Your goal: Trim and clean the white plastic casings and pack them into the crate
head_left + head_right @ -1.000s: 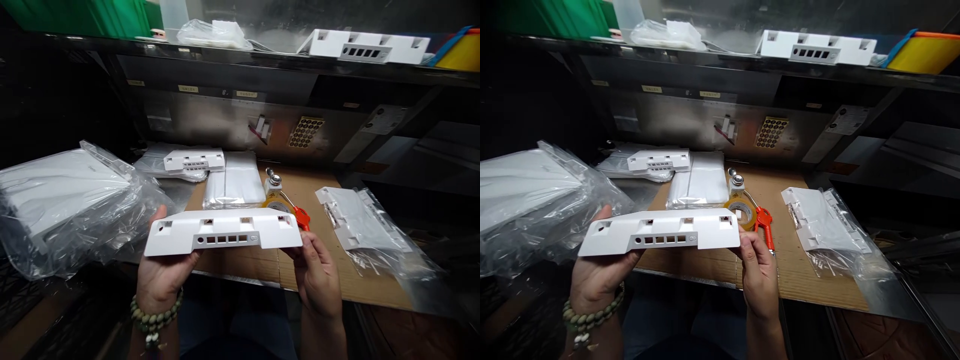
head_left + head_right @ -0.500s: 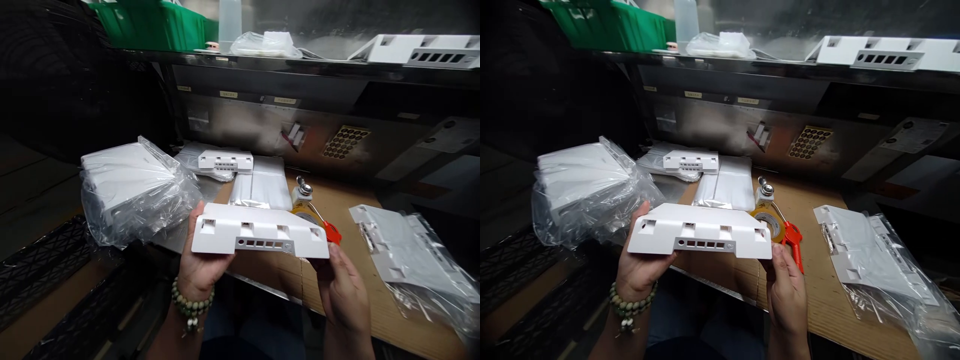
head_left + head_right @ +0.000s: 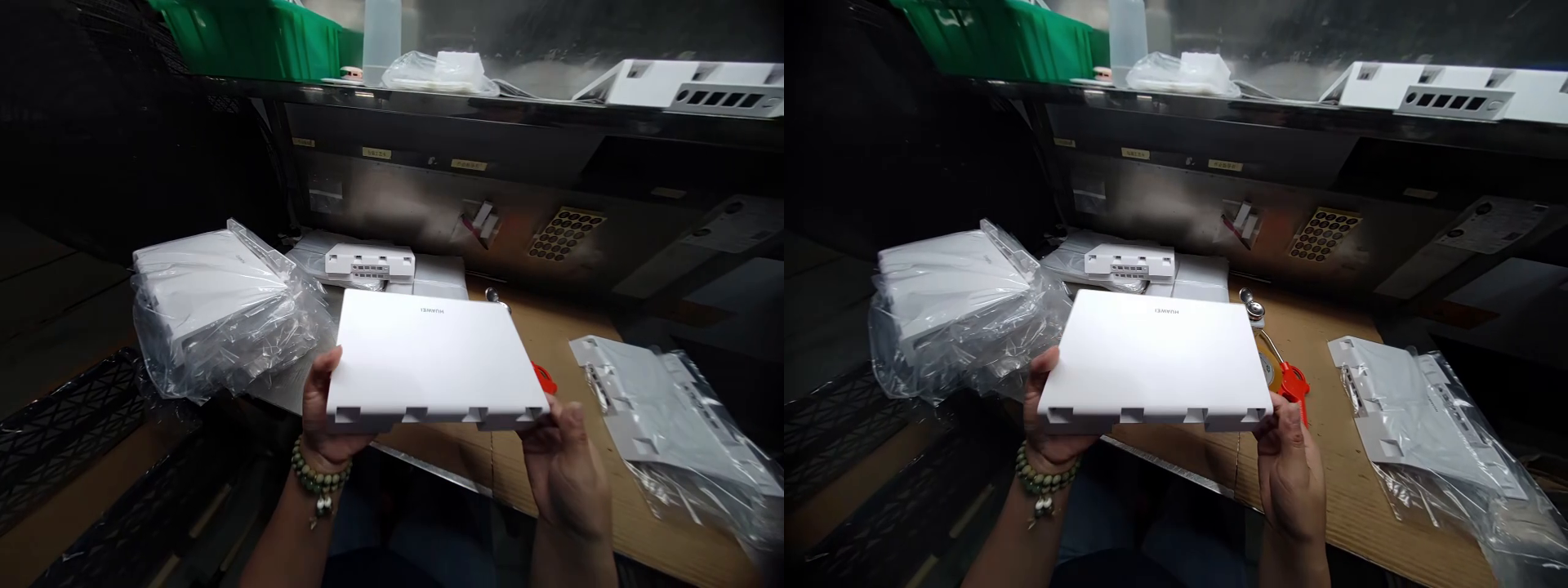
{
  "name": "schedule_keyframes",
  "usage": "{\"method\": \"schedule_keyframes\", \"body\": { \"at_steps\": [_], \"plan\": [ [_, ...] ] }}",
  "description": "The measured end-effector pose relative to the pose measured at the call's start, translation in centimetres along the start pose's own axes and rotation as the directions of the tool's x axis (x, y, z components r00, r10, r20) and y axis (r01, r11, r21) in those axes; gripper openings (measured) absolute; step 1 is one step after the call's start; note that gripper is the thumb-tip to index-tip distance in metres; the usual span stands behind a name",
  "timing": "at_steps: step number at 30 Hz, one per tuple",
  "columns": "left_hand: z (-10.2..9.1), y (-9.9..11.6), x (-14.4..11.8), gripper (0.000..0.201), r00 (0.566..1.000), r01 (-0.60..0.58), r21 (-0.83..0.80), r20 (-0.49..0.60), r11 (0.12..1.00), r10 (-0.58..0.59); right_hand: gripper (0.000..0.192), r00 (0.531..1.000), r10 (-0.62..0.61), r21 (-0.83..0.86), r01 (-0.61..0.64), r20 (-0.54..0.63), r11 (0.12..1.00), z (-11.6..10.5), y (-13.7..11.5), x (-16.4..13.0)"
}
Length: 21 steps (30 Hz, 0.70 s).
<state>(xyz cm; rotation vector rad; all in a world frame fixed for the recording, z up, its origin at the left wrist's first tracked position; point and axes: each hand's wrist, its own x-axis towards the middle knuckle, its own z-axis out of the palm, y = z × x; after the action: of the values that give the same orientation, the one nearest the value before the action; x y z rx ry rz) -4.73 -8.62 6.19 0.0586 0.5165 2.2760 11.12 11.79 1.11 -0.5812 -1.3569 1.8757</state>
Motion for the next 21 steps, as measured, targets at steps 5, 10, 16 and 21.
{"method": "schedule_keyframes", "body": {
  "at_steps": [5, 10, 16, 21],
  "plan": [
    [-2.9, -0.4, 0.4, 0.069, 0.987, -0.145, 0.081, 0.089, 0.986, 0.138, 0.027, 0.996, -0.067, -0.069, 0.071, 0.061, 0.995, -0.7, 0.1, -0.3],
    [-4.2, -0.1, 0.4, 0.08, 0.989, -0.142, 0.134, 0.066, 0.981, 0.134, 0.023, 0.996, -0.078, -0.092, 0.083, 0.052, 0.992, -1.1, 0.4, -0.5],
    [-4.4, -0.1, 0.4, 0.082, 0.99, -0.128, 0.136, 0.078, 0.982, 0.118, 0.026, 0.99, -0.098, -0.107, 0.109, 0.1, 0.988, -1.4, 0.9, -0.8],
    [-4.8, 1.2, 0.4, 0.079, 0.998, -0.057, 0.217, -0.028, 0.974, 0.065, 0.035, 0.986, -0.063, -0.291, 0.106, 0.152, 0.951, -2.5, 0.7, -0.1]
  ]
}}
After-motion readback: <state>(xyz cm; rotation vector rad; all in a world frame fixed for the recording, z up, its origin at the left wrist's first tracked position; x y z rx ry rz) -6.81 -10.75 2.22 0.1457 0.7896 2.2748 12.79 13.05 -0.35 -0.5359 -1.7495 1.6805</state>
